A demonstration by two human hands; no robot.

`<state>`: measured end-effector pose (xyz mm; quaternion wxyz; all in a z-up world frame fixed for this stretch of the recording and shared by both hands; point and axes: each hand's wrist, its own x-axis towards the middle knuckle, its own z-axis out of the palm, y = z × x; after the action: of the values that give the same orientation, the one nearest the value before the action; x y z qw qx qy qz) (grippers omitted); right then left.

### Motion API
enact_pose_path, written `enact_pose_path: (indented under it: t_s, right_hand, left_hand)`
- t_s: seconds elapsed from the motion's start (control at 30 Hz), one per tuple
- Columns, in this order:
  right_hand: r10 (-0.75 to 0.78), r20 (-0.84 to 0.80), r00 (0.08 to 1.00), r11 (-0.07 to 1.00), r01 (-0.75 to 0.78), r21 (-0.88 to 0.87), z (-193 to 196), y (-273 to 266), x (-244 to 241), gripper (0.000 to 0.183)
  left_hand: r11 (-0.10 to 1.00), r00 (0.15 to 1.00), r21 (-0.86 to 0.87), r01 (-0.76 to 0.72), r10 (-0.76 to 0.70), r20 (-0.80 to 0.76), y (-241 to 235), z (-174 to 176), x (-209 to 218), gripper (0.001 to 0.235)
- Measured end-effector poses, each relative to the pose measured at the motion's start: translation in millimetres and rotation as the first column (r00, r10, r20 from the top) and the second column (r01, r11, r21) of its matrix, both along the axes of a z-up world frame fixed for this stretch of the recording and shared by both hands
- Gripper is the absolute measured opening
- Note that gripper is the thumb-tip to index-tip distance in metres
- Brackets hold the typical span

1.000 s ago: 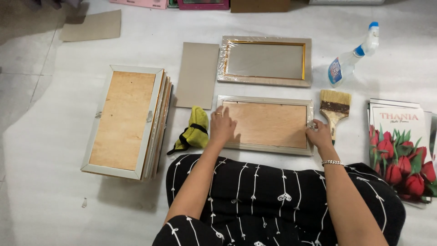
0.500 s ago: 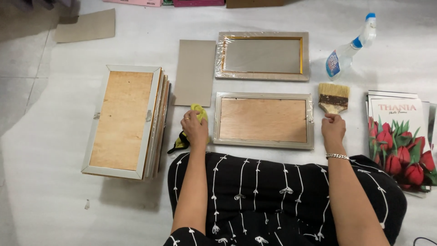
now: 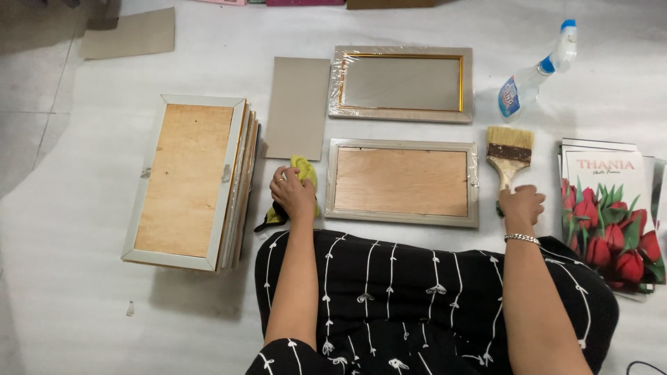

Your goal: Cleaning and preparing picture frames using a brush and cloth

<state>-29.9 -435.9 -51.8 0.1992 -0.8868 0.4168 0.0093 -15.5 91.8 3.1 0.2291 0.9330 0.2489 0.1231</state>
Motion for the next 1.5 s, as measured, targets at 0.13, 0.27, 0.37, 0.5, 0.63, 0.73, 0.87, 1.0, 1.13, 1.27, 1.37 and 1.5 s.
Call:
enact_pose_path:
  t_s: [0.13,0.27,0.37,0.5,0.63,0.73,0.87,1.0,1.13,1.27,1.37,1.5]
  right_hand:
    - [0.076,-0.122,0.99,0.996,-0.07,0.049,-22.7,0.6,-1.5,0.054]
    - [0.148,-0.161,0.976,0.988,-0.152,-0.018,-14.4,3.4,-1.0,0.051]
    - [0.13,-0.079,0.988,0.99,-0.134,-0.046,7.4,1.9,0.5,0.052]
    - [0.128,0.263,0.956,0.992,-0.123,-0.038,125.4,41.4,-7.5,0.034]
    - [0.305,0.731,0.61,0.952,-0.188,-0.24,160.5,53.3,-7.1,0.033]
    - [0.394,0.782,0.484,0.919,-0.186,-0.348,168.2,62.5,-4.8,0.043]
    - [-0.024,0.699,0.715,0.958,-0.184,0.221,143.4,53.8,3.7,0.028]
    - [-0.371,0.461,0.806,0.768,-0.013,0.641,123.8,48.8,6.1,0.027]
    - [-0.381,0.443,0.812,0.657,-0.099,0.747,110.0,47.9,11.7,0.046]
    - [-0.221,0.562,0.797,0.816,-0.164,0.554,144.0,75.1,-2.6,0.066]
    - [-0.048,0.5,0.864,0.845,-0.232,0.482,178.3,87.1,-6.6,0.064]
    - [0.269,0.063,0.961,0.849,-0.268,0.456,168.4,80.5,-22.4,0.07]
  left_hand:
    - [0.999,0.999,0.009,0.037,-0.036,-0.01,-8.5,4.4,1.0,0.03]
    - [0.998,0.998,0.01,0.064,-0.064,0.01,-14.5,7.1,-0.3,0.032]
    - [0.998,0.997,-0.005,0.067,-0.067,0.03,-12.7,4.8,0.2,0.03]
    - [0.997,0.996,-0.027,0.066,-0.068,-0.052,-13.8,28.6,-0.3,0.023]
    - [0.999,0.994,0.0,0.045,-0.044,-0.099,-13.4,20.8,2.4,0.036]
    - [0.997,0.995,0.043,0.062,-0.059,-0.083,-11.8,13.3,5.3,0.051]
    - [0.997,0.953,0.051,0.054,-0.036,-0.3,-12.2,8.1,10.2,0.077]
    - [0.993,0.807,-0.113,-0.02,-0.051,-0.588,-18.4,24.6,7.3,0.098]
    - [0.988,0.784,-0.131,-0.075,-0.023,-0.62,-9.5,10.3,14.5,0.088]
    - [0.984,0.77,-0.177,-0.007,-0.107,-0.629,4.0,-30.4,19.0,0.086]
    - [0.976,0.777,-0.217,0.016,-0.148,-0.612,10.4,-27.3,19.3,0.094]
    - [0.961,0.8,-0.274,0.023,-0.182,-0.572,12.1,-25.9,17.9,0.099]
